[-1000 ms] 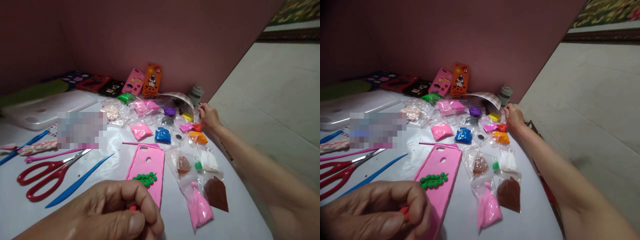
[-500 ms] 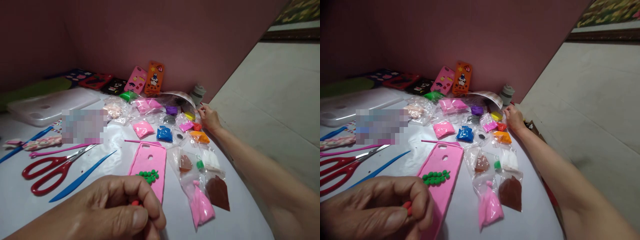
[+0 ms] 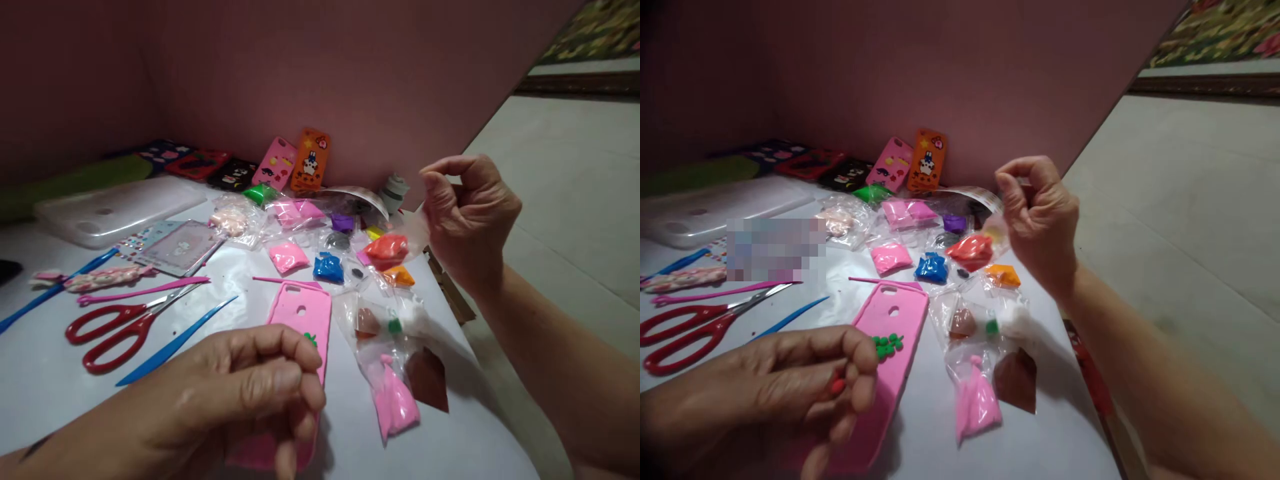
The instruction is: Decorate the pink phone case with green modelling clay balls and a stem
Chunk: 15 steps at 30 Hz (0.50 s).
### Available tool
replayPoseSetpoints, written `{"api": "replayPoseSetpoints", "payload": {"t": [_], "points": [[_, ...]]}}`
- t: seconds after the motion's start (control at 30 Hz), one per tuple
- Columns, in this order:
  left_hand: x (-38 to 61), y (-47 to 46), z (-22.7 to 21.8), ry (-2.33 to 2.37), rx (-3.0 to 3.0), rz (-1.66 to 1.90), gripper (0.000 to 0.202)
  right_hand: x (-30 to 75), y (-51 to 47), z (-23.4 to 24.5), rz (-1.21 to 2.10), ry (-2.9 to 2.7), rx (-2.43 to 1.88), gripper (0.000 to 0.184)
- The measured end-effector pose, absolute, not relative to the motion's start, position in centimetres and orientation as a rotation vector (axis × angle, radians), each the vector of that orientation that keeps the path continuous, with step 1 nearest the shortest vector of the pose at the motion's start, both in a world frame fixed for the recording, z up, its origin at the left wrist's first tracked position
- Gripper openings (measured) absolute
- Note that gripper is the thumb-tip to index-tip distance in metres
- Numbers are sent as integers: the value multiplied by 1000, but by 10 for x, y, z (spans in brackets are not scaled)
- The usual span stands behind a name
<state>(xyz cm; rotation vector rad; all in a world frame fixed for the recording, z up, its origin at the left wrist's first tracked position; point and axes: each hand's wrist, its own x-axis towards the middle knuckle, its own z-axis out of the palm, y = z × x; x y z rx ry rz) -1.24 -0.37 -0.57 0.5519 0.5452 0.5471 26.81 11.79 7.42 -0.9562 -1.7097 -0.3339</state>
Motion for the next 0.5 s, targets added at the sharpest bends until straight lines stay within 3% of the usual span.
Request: {"api": "replayPoseSetpoints", "payload": {"t": [0.13,0.33,0.43,0.5], "points": [[-8,-2,-2,527,552,626,34,215,68,66,63,-1815,-722,9],[-4,-9,8,467,749,465,53,183,23,70,519,-1904,-818,14],[-5,-10,11,406,823,381,45,176,14,74,632,-1918,-836,11],[-6,-11,14,400,870,338,29,172,10,74,704,-1923,-844,8]]}}
